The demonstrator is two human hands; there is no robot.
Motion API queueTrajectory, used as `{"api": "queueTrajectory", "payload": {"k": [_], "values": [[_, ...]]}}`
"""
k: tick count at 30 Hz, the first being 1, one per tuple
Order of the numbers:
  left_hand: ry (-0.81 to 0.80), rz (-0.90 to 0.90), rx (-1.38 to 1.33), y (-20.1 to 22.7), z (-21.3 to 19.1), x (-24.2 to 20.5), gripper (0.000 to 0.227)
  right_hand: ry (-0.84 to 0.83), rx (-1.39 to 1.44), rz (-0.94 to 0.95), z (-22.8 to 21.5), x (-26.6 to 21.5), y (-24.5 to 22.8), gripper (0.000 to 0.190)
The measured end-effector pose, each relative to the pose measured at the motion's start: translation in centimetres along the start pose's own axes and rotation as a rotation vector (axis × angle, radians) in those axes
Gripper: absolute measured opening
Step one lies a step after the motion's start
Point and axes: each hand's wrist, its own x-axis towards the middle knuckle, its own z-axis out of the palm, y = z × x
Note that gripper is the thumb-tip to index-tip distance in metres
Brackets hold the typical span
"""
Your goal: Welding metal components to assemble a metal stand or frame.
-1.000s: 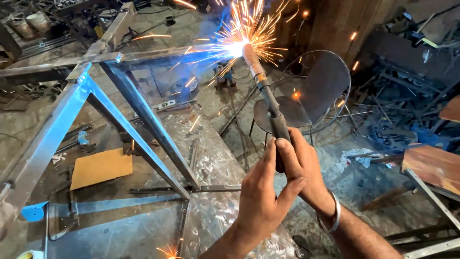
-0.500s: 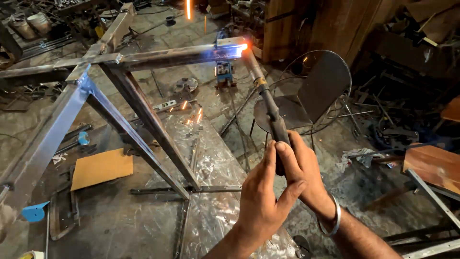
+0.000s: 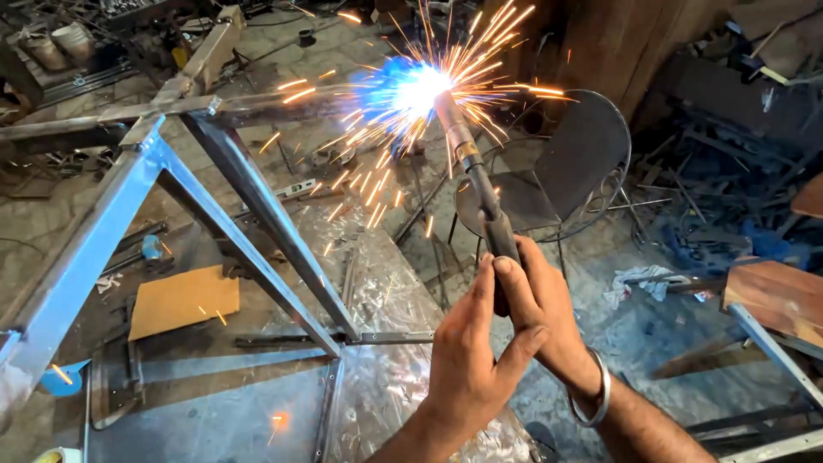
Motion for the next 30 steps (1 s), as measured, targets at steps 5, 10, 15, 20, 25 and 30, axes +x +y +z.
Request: {"api": "queueTrajectory", "payload": {"k": [5, 10, 15, 20, 25, 30], "values": [[0.019, 0.053, 0.037, -0.3, 0.3, -0.3, 0.085, 0.000, 0.021, -0.004, 0.0, 0.0, 0.4, 0.038], [-0.002, 0.024, -0.003, 0.2, 0.1, -0.2, 0.088, 0.005, -0.032, -0.003, -0.1, -0.1, 0.3, 0.039], [-0.003, -0.011, -0.030, 0.2, 0.2, -0.1, 0.089, -0.005, 0.011, 0.032, -0.1, -0.1, -0.1, 0.041], [-0.017, -0.014, 0.039, 0.0, 0.4, -0.3, 0.087, 0.016, -0.054, 0.017, -0.1, -0.2, 0.4, 0.041], [0.008, 0.035, 0.018, 0.1, 0.4, -0.3, 0.086, 0.013, -0.023, -0.002, -0.2, -0.1, 0.8, 0.041], [-0.015, -0.070, 0.008, 0.3, 0.9, -0.1, 0.088, 0.014, -0.036, 0.000, -0.6, 0.1, 1.0, 0.041]]}}
